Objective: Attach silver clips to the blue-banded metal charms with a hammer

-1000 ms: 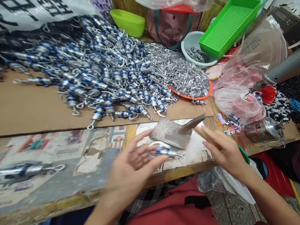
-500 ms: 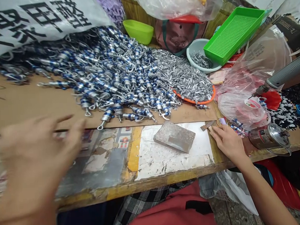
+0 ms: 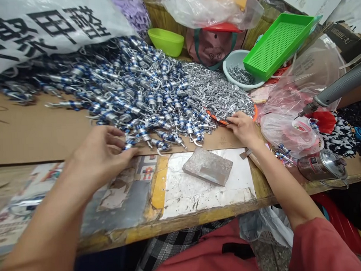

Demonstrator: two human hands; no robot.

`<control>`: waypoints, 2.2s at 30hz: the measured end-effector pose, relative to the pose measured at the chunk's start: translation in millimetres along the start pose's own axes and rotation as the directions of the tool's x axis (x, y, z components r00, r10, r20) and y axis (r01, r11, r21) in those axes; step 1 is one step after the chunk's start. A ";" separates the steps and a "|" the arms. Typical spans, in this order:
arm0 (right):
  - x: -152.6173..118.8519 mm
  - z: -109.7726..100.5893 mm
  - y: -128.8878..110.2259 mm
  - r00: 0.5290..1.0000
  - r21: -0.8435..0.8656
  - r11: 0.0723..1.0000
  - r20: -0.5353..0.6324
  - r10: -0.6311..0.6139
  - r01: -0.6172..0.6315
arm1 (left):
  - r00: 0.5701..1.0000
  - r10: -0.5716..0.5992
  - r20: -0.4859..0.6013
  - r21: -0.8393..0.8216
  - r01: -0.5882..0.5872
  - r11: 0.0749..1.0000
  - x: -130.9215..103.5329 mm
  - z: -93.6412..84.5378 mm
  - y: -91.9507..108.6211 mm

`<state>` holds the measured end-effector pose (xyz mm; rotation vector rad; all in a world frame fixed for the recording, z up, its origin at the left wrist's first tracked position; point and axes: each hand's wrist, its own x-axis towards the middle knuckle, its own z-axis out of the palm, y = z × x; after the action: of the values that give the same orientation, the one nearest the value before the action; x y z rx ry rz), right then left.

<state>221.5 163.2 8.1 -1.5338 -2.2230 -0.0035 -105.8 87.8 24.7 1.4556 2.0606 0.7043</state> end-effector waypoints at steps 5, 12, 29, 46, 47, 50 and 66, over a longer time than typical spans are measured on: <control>4.1 -1.5 2.6 0.997 0.105 0.994 -0.080 0.010 -0.001 | 0.991 0.038 -0.127 -0.263 -0.070 0.962 -36.5 4.6 26.2; -19.0 5.0 -25.4 0.988 0.267 0.961 -0.150 -0.030 0.070 | 0.963 0.266 0.051 -0.668 -0.164 0.725 -91.1 57.9 46.0; -104.6 -40.2 -129.1 0.990 0.753 0.650 -0.141 0.003 0.105 | 0.922 0.382 -0.064 -0.658 -0.326 0.679 -108.2 81.5 33.1; -125.1 -41.1 -119.9 0.982 0.702 0.694 -0.186 -0.040 0.161 | 0.956 0.233 0.179 -0.808 0.008 0.589 -113.3 66.4 49.4; -126.0 -42.2 -118.6 0.973 0.636 0.746 -0.222 -0.071 0.199 | 0.951 0.206 0.229 -0.829 0.080 0.554 -112.1 66.5 49.2; -127.6 -43.2 -113.6 0.944 0.474 0.827 -0.271 -0.190 0.302 | 0.933 0.170 0.318 -0.856 0.205 0.474 -110.5 67.5 47.5; -128.8 -40.2 -110.6 0.886 0.334 0.832 -0.304 -0.349 0.442 | 0.924 0.305 0.230 -0.834 0.026 0.551 -109.9 62.7 48.3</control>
<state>174.5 -3.9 25.5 -0.7929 -2.1475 0.1274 1.1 4.7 23.7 1.0487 1.0374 1.1768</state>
